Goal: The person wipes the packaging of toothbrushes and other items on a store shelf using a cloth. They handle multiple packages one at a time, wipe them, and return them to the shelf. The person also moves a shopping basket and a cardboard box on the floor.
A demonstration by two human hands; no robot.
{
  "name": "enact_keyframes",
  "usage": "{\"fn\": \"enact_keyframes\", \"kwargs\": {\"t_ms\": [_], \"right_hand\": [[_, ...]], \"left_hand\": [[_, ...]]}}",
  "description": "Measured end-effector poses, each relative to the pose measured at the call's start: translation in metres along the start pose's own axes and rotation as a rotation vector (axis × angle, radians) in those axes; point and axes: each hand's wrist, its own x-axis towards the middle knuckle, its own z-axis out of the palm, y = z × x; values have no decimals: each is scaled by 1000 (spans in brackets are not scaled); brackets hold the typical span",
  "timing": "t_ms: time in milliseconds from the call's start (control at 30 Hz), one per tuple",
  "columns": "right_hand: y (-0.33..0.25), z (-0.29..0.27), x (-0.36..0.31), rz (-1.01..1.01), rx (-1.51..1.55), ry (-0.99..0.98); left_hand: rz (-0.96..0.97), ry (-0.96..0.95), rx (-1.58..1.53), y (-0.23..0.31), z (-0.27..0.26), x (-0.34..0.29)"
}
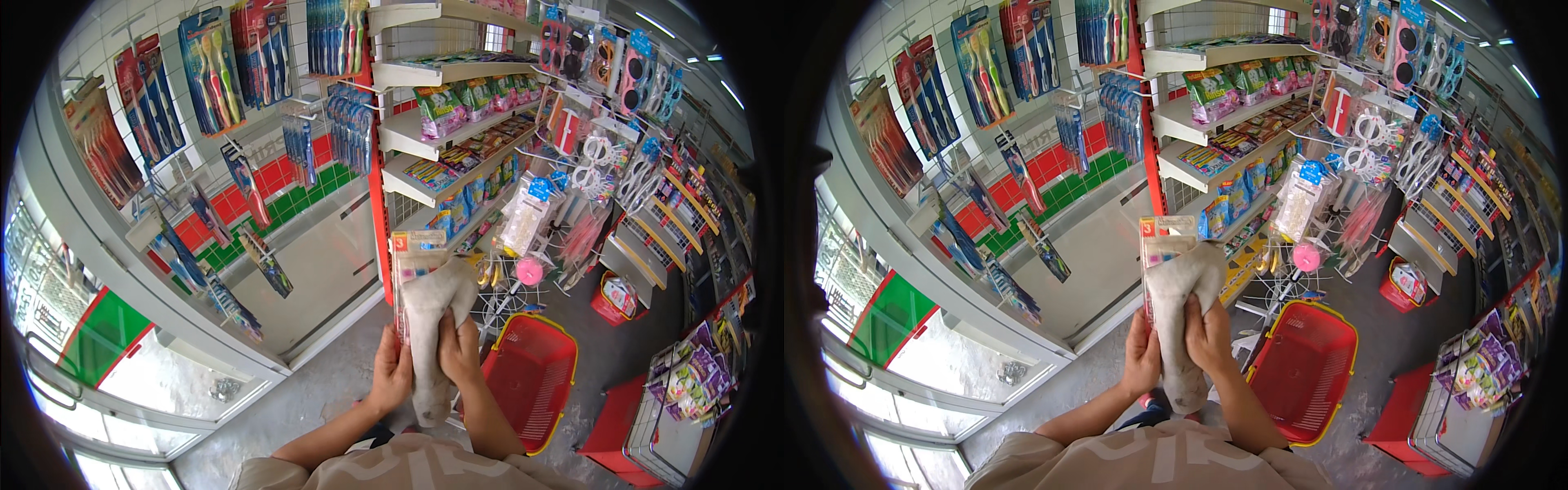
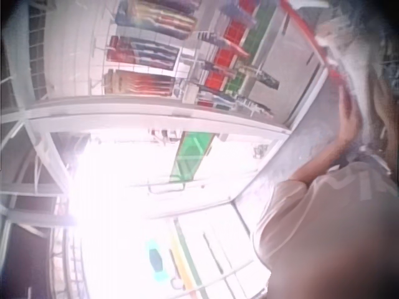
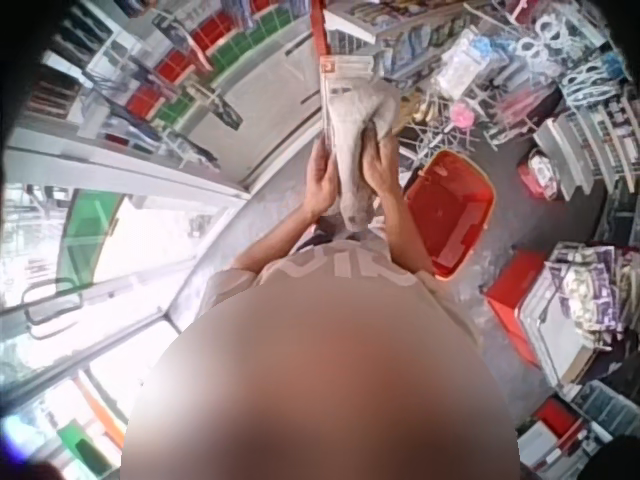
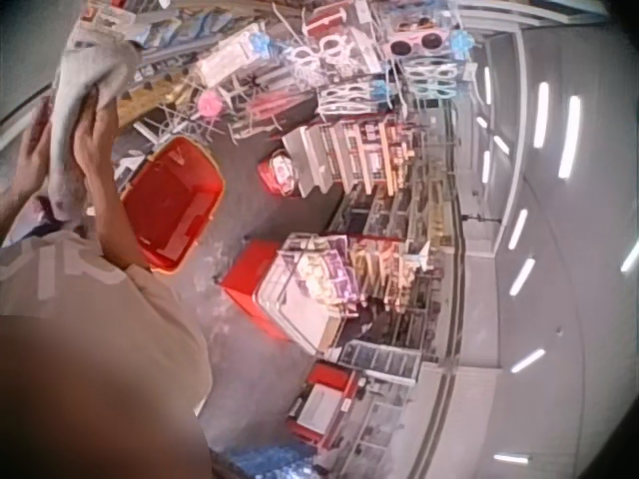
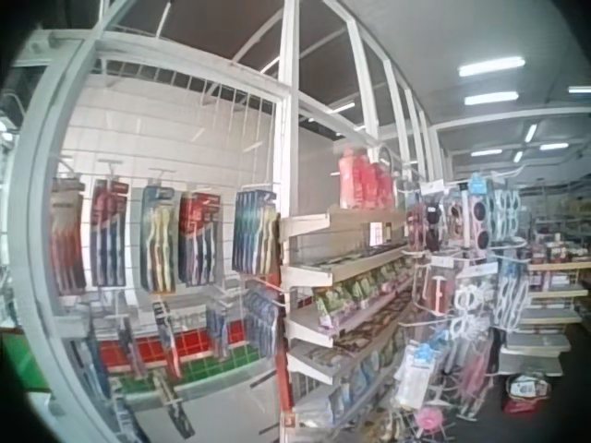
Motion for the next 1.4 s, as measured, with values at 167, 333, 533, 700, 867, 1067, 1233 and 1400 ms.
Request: {"fn": "enact_keyframes", "kwargs": {"t_ms": [167,333,533,700,867,1067,1233,1400], "right_hand": [[2,-1,-11,-117,-95,-50],[1,2,-35,-168,-8,-76],[-28,-23,-3,-7,121,117],[-44,-21,-1,-105,109,191],[-40,-5,-17,-88,116,223],[-20,1,-27,-23,380,86],[-3,-13,-29,316,852,193],[-11,-53,-17,120,1209,34]], "left_hand": [[75,-20,-70,7,6,14],[0,-30,-314,12,-4,25],[-80,-98,-102,13,11,-18],[47,-29,33,11,6,-23],[-5,-159,-29,25,-14,7],[-156,-196,-174,47,-12,6],[-18,-161,-128,52,-14,7],[21,-88,-65,60,-32,15]]}}
